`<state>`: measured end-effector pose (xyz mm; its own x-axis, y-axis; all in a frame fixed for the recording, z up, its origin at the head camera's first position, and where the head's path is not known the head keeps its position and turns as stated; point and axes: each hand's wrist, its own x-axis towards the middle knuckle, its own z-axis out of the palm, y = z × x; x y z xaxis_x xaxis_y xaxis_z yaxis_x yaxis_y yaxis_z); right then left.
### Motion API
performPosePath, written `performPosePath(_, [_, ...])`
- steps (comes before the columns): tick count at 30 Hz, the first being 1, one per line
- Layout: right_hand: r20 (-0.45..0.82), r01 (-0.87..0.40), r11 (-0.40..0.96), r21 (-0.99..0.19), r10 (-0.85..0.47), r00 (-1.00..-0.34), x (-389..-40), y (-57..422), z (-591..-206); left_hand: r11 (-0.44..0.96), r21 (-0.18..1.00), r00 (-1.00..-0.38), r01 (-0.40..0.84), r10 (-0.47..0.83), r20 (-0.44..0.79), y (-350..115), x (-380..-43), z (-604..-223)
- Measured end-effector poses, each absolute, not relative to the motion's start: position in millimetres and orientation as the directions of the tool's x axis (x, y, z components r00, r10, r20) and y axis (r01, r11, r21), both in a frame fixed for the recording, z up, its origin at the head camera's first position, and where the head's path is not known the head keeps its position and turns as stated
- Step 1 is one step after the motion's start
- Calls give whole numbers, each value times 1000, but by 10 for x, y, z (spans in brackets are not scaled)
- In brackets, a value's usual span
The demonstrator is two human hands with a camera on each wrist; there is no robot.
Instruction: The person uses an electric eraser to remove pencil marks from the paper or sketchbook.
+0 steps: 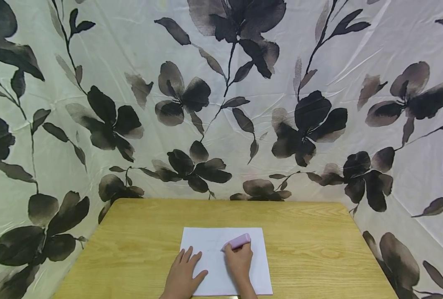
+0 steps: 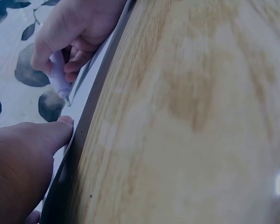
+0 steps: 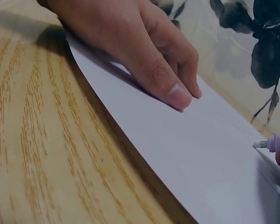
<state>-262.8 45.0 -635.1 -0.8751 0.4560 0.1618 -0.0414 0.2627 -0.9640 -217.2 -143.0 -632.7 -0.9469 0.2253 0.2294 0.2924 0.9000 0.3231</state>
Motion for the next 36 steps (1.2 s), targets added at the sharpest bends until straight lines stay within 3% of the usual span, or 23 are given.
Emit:
performPosePath(6, [156, -48, 246, -968, 442, -883, -2620, 437, -6365, 910, 315, -956, 270, 213, 202, -1433, -2155, -6335])
performPosePath(14, [66, -66, 17, -998, 475, -878, -2670, 423, -6305, 916, 305, -960, 259, 211, 182, -1459, -2140, -6283])
performPosePath(21, [134, -51, 174, -983, 506, -852, -2643, 391, -6360, 918, 303, -957, 257, 199, 209, -1457, -2136, -6279])
performPosePath(36, [166, -58, 244, -968, 453, -876, -2594, 411, -6320, 925, 295, -965, 240, 196, 172, -1430, -2171, -6325])
